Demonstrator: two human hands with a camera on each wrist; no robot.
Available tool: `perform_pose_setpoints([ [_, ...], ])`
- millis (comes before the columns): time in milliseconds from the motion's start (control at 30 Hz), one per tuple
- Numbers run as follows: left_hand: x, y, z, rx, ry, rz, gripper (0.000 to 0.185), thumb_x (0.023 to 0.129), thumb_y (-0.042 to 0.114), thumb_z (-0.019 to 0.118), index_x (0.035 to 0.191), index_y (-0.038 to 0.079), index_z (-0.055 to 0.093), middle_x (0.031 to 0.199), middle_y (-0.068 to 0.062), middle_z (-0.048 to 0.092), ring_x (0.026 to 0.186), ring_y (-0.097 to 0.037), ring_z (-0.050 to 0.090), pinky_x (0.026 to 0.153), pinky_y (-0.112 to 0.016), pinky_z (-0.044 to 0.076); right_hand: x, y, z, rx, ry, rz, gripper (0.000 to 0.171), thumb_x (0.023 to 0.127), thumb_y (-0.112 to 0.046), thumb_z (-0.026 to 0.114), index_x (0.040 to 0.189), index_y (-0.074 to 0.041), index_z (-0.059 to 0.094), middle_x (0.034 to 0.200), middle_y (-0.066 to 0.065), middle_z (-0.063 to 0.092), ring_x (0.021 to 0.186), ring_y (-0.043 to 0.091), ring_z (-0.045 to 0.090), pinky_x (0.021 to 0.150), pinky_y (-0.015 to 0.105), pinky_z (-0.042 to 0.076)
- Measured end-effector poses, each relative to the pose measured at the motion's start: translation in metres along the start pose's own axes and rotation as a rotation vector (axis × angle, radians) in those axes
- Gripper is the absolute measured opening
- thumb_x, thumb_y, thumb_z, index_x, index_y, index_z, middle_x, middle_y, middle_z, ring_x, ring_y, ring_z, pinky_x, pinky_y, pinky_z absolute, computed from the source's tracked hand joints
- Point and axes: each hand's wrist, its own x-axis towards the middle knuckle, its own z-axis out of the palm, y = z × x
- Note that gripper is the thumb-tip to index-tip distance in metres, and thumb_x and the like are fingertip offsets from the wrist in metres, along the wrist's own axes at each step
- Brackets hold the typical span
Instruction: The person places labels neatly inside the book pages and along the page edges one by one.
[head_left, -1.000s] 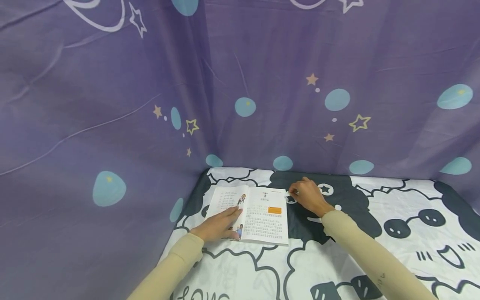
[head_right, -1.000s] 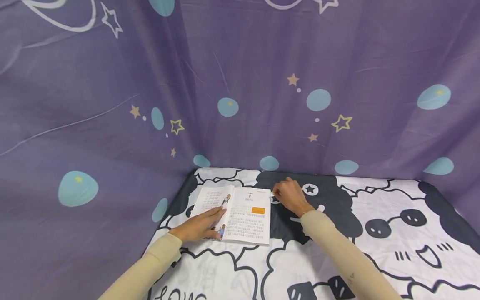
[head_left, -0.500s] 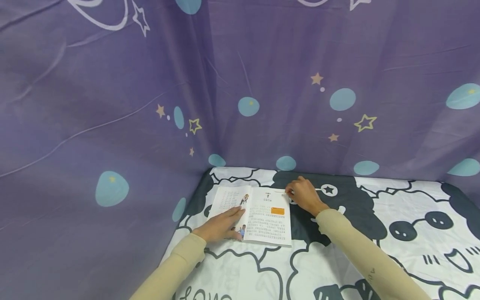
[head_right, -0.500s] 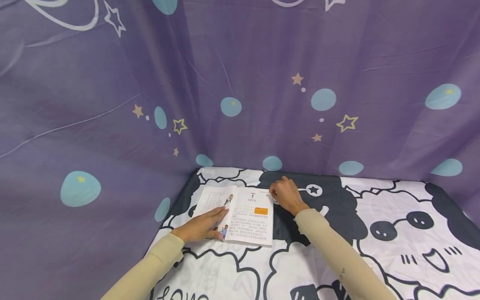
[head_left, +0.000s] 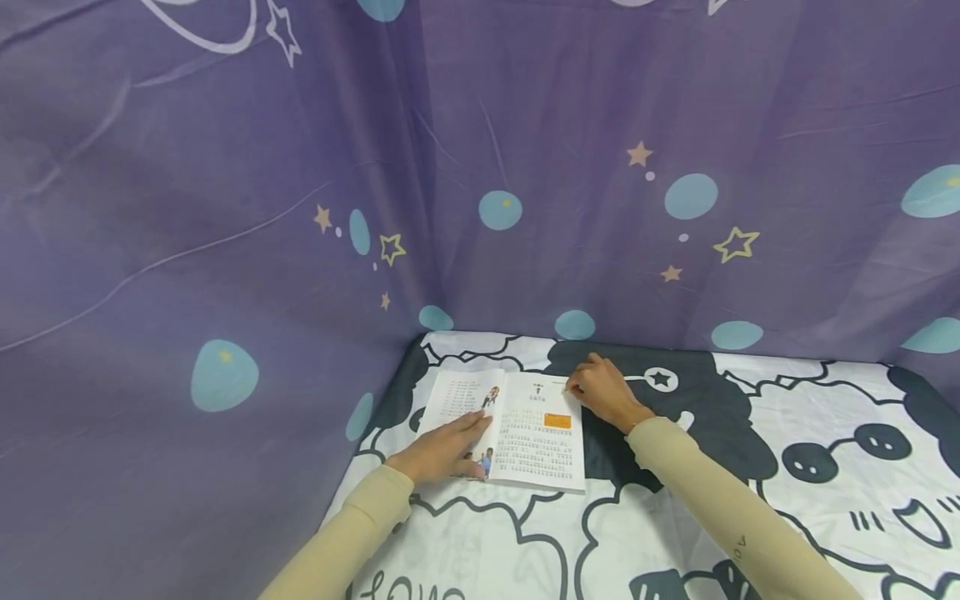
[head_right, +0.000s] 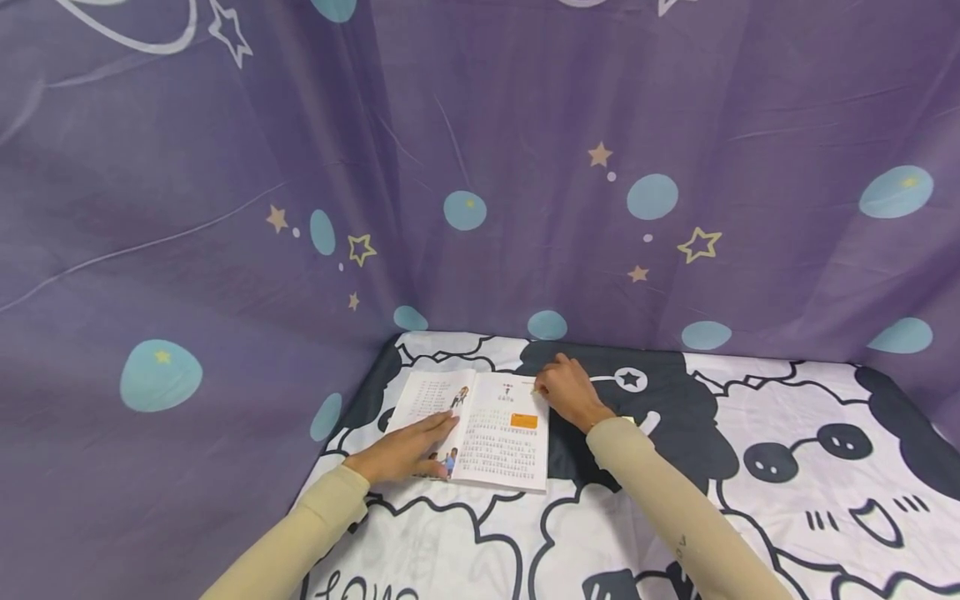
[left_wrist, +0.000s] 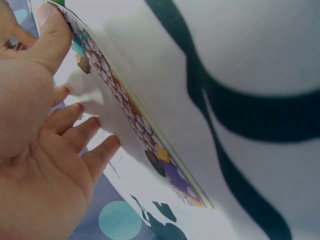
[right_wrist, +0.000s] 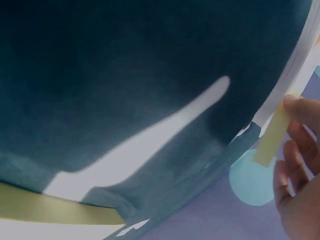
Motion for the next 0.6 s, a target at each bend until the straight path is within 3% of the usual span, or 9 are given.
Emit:
perform_pose_setpoints([
  [367, 0.0, 0.0, -0.001, -0.002, -0.003, -0.002, 0.094, 0.09, 0.052, 0.069, 0.162, 0.005, 0.031, 0.167, -0.019, 0.026, 0.153, -0.033, 0.026, 0.122, -0.047, 0.031, 0.001, -0.008, -0.005, -0.121, -0.122, -0.078, 0.016, 0.088, -0.002, 0.077, 0.092, -0.015, 0.085, 0.096, 0.005, 0.073, 0.09, 0.027, 0.058, 0.075, 0.044, 0.052],
  [600, 0.0, 0.0, 0.001, -0.005, 0.001, -0.004, 0.094, 0.09, 0.052, 0.069, 0.162, 0.006, 0.031, 0.167, -0.018, 0.025, 0.153, -0.032, 0.026, 0.122, -0.047, 0.031, -0.002, -0.015, -0.003, -0.223, -0.189, -0.079, 0.016, 0.093, -0.004, 0.071, 0.104, -0.009, 0.081, 0.104, 0.009, 0.068, 0.095, 0.029, 0.058, 0.081, 0.046, 0.052],
])
